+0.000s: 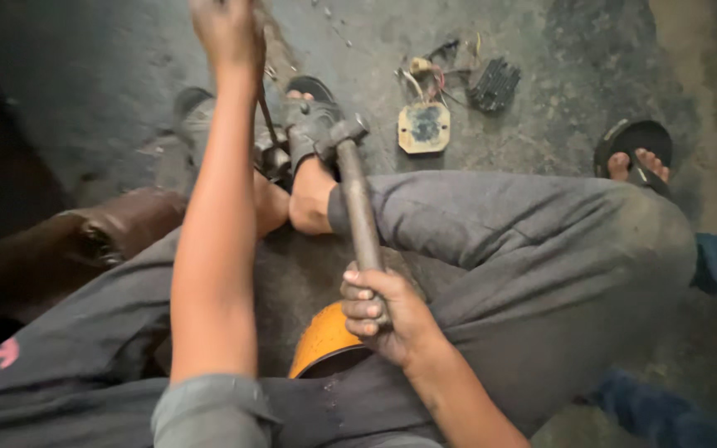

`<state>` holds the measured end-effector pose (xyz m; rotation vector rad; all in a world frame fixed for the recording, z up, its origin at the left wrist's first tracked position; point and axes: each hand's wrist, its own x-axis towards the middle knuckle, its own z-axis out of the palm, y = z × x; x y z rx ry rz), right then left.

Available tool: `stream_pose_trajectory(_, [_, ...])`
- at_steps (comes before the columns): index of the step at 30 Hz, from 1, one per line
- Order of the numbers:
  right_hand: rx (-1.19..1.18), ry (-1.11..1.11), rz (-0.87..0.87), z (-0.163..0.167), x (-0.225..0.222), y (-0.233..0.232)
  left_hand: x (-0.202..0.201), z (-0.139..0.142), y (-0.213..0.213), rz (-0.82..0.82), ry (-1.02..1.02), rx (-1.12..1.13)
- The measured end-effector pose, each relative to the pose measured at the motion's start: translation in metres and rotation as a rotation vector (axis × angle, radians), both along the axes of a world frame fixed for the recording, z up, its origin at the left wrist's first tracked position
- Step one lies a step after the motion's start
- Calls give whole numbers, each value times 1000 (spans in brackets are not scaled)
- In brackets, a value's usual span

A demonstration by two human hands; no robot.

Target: The person sits on the floor and uses a hammer and chisel to repeatedly strike a small metal component. They adjust the component's position and continue hammering, occasionally switching tools or repositioning the workpiece.

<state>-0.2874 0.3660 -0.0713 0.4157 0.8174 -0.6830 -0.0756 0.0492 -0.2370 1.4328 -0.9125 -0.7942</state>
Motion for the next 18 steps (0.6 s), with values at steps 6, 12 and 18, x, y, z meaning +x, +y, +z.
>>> stream_pose_trajectory(6, [11,-150,-85,-14,1,7,66,68,160,-49,693,-197])
stream_pose_trajectory(12, [-46,-245,-115,-30,4,7,37,76,219,-279,-250,-140])
stream_pose_trajectory(18, [-108,-316,-81,-44,3,-7,29,123,218,141,-129,-163])
